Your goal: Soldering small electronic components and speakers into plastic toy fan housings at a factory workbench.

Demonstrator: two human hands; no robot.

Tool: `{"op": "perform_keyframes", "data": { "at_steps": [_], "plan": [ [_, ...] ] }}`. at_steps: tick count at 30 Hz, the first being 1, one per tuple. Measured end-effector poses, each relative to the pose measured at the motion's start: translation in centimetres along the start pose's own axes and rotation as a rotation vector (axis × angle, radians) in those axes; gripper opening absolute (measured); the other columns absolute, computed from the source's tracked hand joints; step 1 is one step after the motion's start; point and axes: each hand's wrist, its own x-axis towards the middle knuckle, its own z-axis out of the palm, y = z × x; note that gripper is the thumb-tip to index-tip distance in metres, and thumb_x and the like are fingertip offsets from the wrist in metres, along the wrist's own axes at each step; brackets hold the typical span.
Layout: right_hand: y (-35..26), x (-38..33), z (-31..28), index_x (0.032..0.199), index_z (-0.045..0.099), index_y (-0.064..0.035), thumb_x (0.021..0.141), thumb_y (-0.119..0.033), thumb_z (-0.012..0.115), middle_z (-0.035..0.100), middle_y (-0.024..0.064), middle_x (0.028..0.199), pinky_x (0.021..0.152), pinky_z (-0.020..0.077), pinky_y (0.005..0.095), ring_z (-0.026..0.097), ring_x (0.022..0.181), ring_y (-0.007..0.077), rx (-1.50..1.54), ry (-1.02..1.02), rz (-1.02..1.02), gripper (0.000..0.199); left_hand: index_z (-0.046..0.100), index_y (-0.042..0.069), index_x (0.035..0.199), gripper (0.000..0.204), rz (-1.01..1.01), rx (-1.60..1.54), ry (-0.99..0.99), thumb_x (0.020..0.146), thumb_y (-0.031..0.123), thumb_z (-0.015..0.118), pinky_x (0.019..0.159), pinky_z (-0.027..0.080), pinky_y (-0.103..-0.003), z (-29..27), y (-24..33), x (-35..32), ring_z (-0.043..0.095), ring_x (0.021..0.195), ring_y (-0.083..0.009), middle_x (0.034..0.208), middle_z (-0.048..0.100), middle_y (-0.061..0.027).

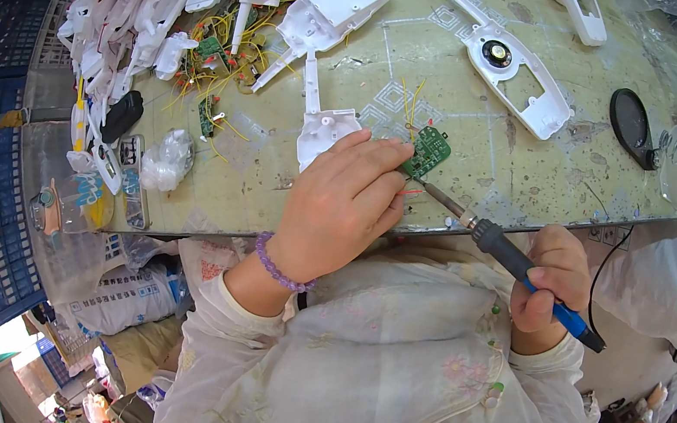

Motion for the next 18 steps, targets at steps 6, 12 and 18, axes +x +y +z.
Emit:
{"op": "perform_keyframes", "data": {
  "at_steps": [6, 12, 18],
  "plan": [
    [0.2, -0.2, 0.4, 0.085, 0.051, -0.0027, 0.093, -0.030, 0.054, 0.047, 0.0064, 0.063, 0.046, 0.0330, 0.0311, 0.042, 0.050, 0.0182, 0.032, 0.078, 0.023, 0.028, 0.060, 0.002, 0.083, 0.017, -0.001, 0.004, 0.015, 0.070, 0.004, 0.070, 0.093, 0.048, -0.042, 0.1, 0.0, 0.0, 0.062, 0.099, -0.0253, 0.107, 0.062, -0.0092],
    [0.2, -0.5, -0.1, 0.087, 0.051, -0.0010, 0.092, -0.029, 0.054, 0.047, 0.0075, 0.062, 0.046, 0.0345, 0.0315, 0.044, 0.052, 0.0187, 0.053, 0.256, 0.052, 0.029, 0.060, 0.002, 0.083, 0.017, -0.003, 0.013, 0.016, 0.070, 0.004, 0.070, 0.093, 0.048, -0.043, 0.0, 0.0, 0.0, 0.062, 0.098, -0.0254, 0.106, 0.062, -0.0094],
    [0.3, -1.0, -0.6, 0.088, 0.049, -0.0007, 0.092, -0.027, 0.052, 0.048, 0.0090, 0.066, 0.050, 0.0367, 0.0328, 0.045, 0.055, 0.0196, 0.071, 0.325, 0.106, 0.026, 0.060, 0.004, 0.083, 0.015, -0.030, -0.018, 0.023, 0.072, 0.006, 0.070, 0.093, 0.048, -0.043, -0.2, 0.3, 0.3, 0.062, 0.097, -0.0243, 0.104, 0.063, -0.0084]
  ]
}}
